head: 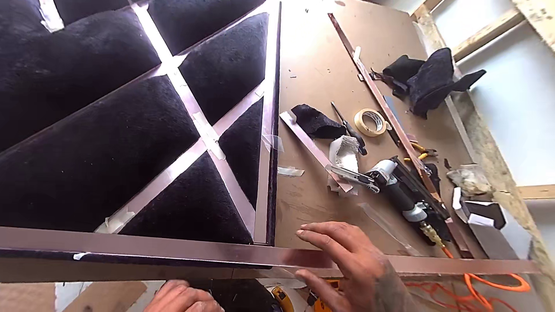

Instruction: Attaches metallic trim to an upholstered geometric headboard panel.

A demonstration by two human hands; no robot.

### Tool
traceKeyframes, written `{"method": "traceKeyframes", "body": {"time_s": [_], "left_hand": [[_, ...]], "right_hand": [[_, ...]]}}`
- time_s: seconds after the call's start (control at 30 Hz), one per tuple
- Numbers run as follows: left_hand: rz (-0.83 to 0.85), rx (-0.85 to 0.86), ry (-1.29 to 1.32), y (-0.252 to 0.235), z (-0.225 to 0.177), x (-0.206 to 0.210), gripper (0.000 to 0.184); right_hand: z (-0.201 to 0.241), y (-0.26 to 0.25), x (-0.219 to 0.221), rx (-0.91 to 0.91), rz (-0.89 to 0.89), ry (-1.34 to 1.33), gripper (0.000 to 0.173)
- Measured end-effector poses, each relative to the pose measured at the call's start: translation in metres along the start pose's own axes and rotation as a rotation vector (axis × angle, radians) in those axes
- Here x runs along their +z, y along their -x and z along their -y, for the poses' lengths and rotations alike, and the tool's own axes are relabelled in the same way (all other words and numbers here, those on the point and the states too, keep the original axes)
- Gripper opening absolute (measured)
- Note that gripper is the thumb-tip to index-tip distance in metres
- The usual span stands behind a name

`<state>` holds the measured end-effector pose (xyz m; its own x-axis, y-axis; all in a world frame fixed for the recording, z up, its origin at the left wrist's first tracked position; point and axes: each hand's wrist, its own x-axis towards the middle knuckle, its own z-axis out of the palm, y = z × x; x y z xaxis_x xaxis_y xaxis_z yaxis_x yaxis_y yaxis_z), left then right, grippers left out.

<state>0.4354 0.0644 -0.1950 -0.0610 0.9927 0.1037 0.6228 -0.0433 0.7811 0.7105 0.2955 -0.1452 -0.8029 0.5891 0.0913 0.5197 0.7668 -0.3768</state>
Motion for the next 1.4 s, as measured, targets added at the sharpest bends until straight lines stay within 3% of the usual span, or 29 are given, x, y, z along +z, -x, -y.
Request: {"method": "traceKeyframes", "body": {"time_s": [0.1, 0.23, 0.47, 0.67, 0.83, 1.2, 1.4], "left_hand": [[-0.024, 0.037, -0.003, -0.017, -0.009, -0.004, 0.016], [-0.081, 0.065, -0.084, -0.042, -0.021, -0.008, 0.02], [-0.153, 0.182, -0.387, -0.085, -0.023, 0.006, 0.047], [-0.212, 0.264, -0.332, -0.094, -0.007, 0.016, 0.032], [-0.226, 0.263, -0.322, -0.094, -0.005, 0.019, 0.031], [-0.2, 0.255, -0.332, -0.098, -0.007, 0.018, 0.029], [-0.21, 0.244, -0.327, -0.098, -0.008, 0.021, 0.029]], "right_hand": [[0.008, 0.006, 0.021, 0.036, 0.047, 0.02, 0.054], [0.013, 0.009, 0.038, 0.077, 0.027, -0.07, 0.048], [0.026, 0.005, 0.011, 0.172, 0.044, -0.303, 0.032], [0.031, -0.003, 0.021, 0.321, 0.002, -0.268, 0.017], [0.033, -0.016, 0.024, 0.44, 0.042, -0.284, 0.035], [0.024, -0.021, 0.016, 0.473, 0.176, -0.416, 0.016], [0.043, -0.029, 0.025, 0.451, 0.113, -0.25, 0.01]]}}
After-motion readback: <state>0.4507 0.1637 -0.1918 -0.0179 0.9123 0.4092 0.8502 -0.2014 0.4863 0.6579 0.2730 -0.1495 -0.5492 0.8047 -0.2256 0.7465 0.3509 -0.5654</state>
